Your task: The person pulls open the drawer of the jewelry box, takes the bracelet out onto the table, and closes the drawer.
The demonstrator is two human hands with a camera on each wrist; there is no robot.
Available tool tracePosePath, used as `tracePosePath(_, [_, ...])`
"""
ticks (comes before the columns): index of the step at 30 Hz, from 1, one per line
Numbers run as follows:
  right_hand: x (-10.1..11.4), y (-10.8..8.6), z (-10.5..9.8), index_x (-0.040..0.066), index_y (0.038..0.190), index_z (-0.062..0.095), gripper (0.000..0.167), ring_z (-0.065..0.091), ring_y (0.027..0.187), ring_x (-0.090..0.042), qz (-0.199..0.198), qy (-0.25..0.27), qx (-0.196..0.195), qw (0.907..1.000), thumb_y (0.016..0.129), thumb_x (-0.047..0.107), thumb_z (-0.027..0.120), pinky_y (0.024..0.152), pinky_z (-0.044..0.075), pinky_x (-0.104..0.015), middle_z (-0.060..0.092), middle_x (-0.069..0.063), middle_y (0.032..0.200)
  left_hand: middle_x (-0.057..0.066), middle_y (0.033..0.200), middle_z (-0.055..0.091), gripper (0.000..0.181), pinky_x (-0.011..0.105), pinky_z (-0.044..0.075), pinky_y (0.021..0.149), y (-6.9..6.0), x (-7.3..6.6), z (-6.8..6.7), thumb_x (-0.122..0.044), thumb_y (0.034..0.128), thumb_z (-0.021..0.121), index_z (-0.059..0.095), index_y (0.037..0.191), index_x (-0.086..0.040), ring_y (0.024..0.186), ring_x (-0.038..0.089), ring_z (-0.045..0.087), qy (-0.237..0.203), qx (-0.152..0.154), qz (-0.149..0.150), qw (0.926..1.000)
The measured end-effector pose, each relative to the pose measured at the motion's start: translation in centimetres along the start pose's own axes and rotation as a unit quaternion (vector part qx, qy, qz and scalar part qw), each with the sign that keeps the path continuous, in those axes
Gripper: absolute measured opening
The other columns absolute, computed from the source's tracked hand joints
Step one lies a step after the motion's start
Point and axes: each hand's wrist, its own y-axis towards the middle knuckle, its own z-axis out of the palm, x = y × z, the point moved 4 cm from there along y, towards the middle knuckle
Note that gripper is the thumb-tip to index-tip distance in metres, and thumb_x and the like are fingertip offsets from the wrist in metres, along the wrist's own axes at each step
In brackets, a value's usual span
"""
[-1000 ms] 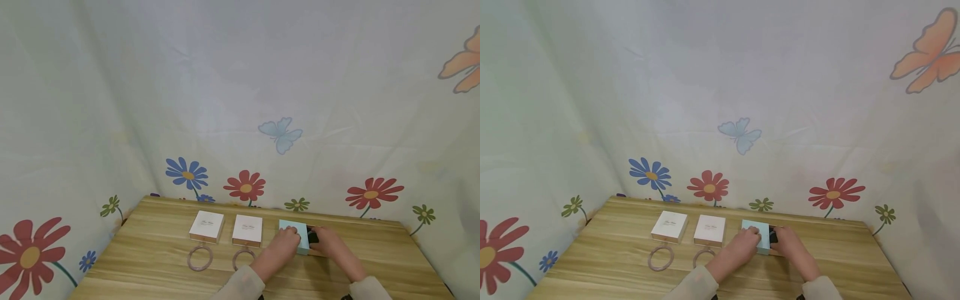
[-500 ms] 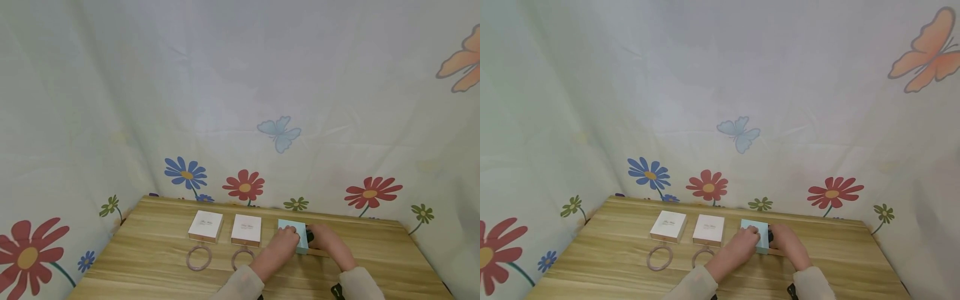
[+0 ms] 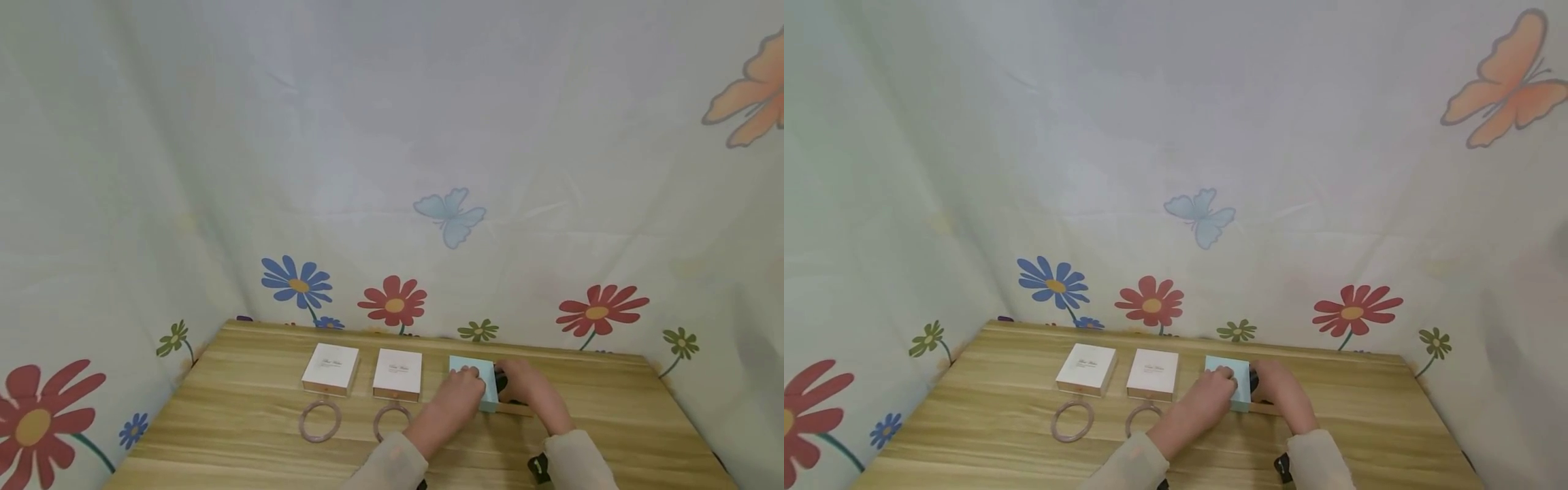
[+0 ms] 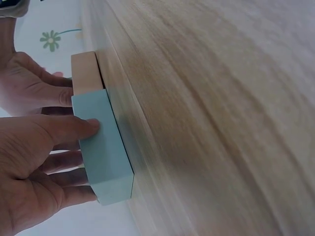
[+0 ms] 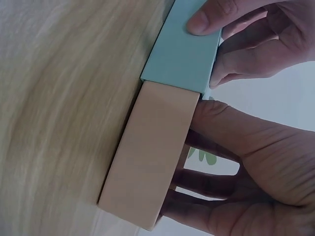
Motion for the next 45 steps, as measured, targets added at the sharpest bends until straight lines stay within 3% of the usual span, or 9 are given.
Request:
tracePosePath(8, [-0.5,0.0,0.1,-0.004,0.104,0.069,0.04,0.061,0.091,-0.024,0.017,0.005,0.0,0.9998,0.067,-0.003,0.084,0.084,0.054,-0.046,0.071,-0.012,0.103,0.0,0.11,0.067,0.011,0.035,0.055,0.089,0.1,-0.3,0.2,-0.016,0.0905,0.077,0.078,0.102,-0.018,0.104,0.015,0.063,0.001,-0.005,0.009,1.0])
tracePosePath(17, [-0.3,0.1,-0.1,-0.004,0.104,0.071,0.04,0.064,0.096,-0.028,0.01,0.006,-0.005,0.9999,0.067,-0.001,0.085,0.086,0.054,-0.048,0.071,-0.013,0.105,-0.001,0.111,0.067,0.013,0.035,0.055,0.09,0.1,0.0,0.0,-0.015,0.0894,0.078,0.077,0.101,-0.018,0.106,0.015,0.063,-0.003,-0.004,0.006,1.0])
tracePosePath(22, [-0.3,0.0,-0.3,-0.004,0.102,0.072,0.038,0.061,0.09,-0.024,0.01,0.011,-0.004,0.9999,0.066,-0.003,0.082,0.083,0.054,-0.045,0.072,-0.013,0.103,-0.002,0.108,0.067,0.012,0.033,0.055,0.088,0.1,0.0,-0.3,-0.015,0.0885,0.079,0.077,0.099,-0.019,0.102,0.014,0.062,-0.003,-0.008,0.006,0.9999])
tracePosePath(29, [0.2,0.2,-0.4,0.003,0.093,0.073,0.027,0.05,0.076,-0.019,0.015,-0.011,0.021,0.9996,0.067,-0.002,0.081,0.07,0.047,-0.036,0.068,-0.004,0.09,-0.001,0.109,0.067,0.011,0.034,0.055,0.089,0.1,0.0,0.0,-0.017,0.0888,0.079,0.078,0.099,-0.018,0.103,0.015,0.063,-0.002,0.001,-0.001,1.0])
tracePosePath(38, [1.0,0.7,-0.6,0.003,0.091,0.073,0.025,0.051,0.076,-0.02,0.047,-0.061,0.048,0.9959,0.07,-0.001,0.085,0.072,0.051,-0.037,0.067,-0.003,0.087,0.0,0.108,0.066,0.012,0.034,0.055,0.089,0.3,0.1,0.5,-0.018,0.088,0.08,0.078,0.1,-0.017,0.104,0.015,0.063,0.002,-0.001,-0.006,1.0])
tracePosePath(45, [1.5,0.8,-1.0,0.005,0.077,0.065,0.022,0.045,0.068,-0.019,0.064,-0.091,0.075,0.991,0.07,-0.001,0.085,0.061,0.04,-0.032,0.054,-0.003,0.073,-0.001,0.105,0.065,0.011,0.033,0.054,0.086,0.5,0.0,0.6,-0.015,0.0906,0.078,0.079,0.101,-0.018,0.099,0.013,0.062,0.001,-0.001,-0.004,1.0])
